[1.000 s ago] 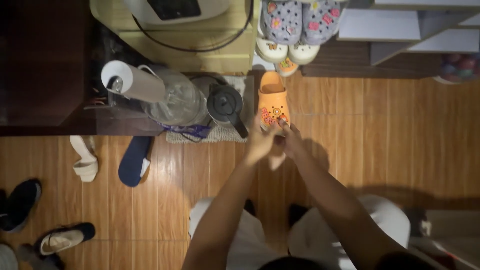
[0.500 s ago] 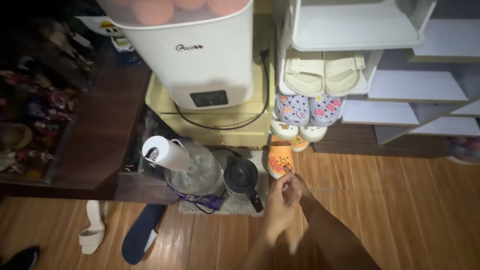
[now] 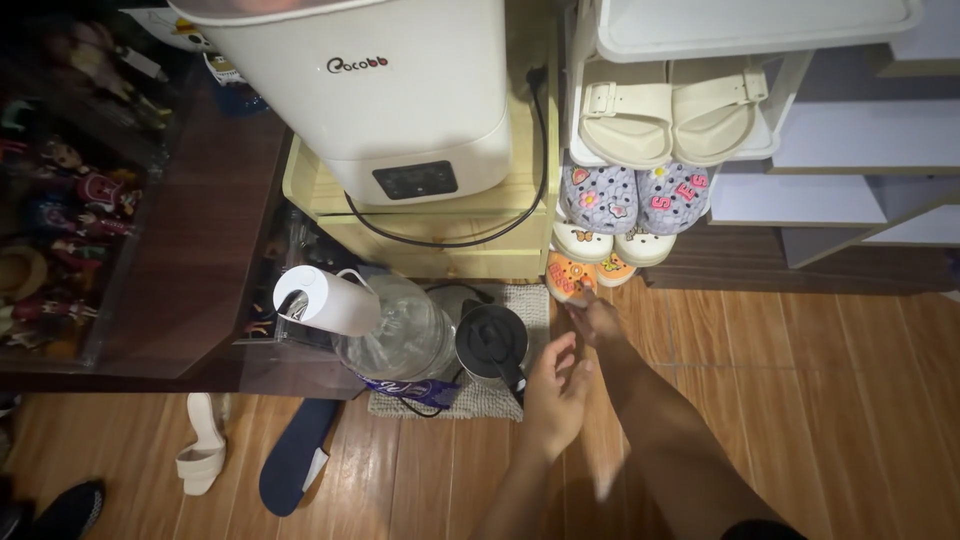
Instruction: Picking up various shoes from the floor, wiping some with a cloth, and placing them into a white shoe rack.
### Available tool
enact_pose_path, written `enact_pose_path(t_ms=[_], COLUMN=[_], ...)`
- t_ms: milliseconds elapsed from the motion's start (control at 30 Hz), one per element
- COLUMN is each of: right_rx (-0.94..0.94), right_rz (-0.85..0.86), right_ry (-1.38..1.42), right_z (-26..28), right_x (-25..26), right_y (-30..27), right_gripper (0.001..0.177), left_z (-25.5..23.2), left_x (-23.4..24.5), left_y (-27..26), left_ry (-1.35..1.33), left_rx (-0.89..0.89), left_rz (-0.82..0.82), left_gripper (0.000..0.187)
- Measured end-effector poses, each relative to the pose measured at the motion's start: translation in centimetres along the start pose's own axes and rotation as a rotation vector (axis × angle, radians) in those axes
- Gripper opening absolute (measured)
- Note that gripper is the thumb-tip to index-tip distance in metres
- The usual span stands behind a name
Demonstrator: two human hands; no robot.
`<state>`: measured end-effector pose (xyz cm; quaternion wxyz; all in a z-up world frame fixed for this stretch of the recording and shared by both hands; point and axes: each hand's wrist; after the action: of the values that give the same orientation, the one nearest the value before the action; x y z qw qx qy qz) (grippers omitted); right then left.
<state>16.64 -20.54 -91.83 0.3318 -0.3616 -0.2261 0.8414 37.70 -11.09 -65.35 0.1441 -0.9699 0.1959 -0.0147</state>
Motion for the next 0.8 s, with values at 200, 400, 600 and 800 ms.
enact_pose_path(t_ms=[200,400,600,800], right_rx=[0.055,0.075,-0.15,-0.181], right_rz=[0.026,-0.159,0.25,0.078], right_ry=[0.187,0.177,-0.162,-0.272], right_z=[0.2,-0.7,0.0,3.3], right_x=[-2.3,-2.7,1.5,-2.3], right_y=[0.9,4.1,7.9,-1.7], right_gripper=[0.04,0.038,0.058,0.063], left_z=[-0.9,-1.9,-1.5,-1.4], left_x=[0.4,1.2,1.7,0.9], left_y=[0.8,0.7,0.7,1.0], left_ry=[-0.04,-0.042,-0.054,-0.049], left_rx=[0.02,0.024,0.016,0.012], left_rz=[-0.033,-0.045,-0.032,0.013], left_gripper=[0.053,0.051,0.051,0.05])
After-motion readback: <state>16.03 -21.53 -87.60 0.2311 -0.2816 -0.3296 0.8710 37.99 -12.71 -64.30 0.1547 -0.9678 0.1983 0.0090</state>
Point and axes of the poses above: each hand's wrist, its own y-axis towards the middle knuckle, its own x-axis out of the back of the hand, z = x × y, and after that the axes turned 4 degrees about x, right-handed
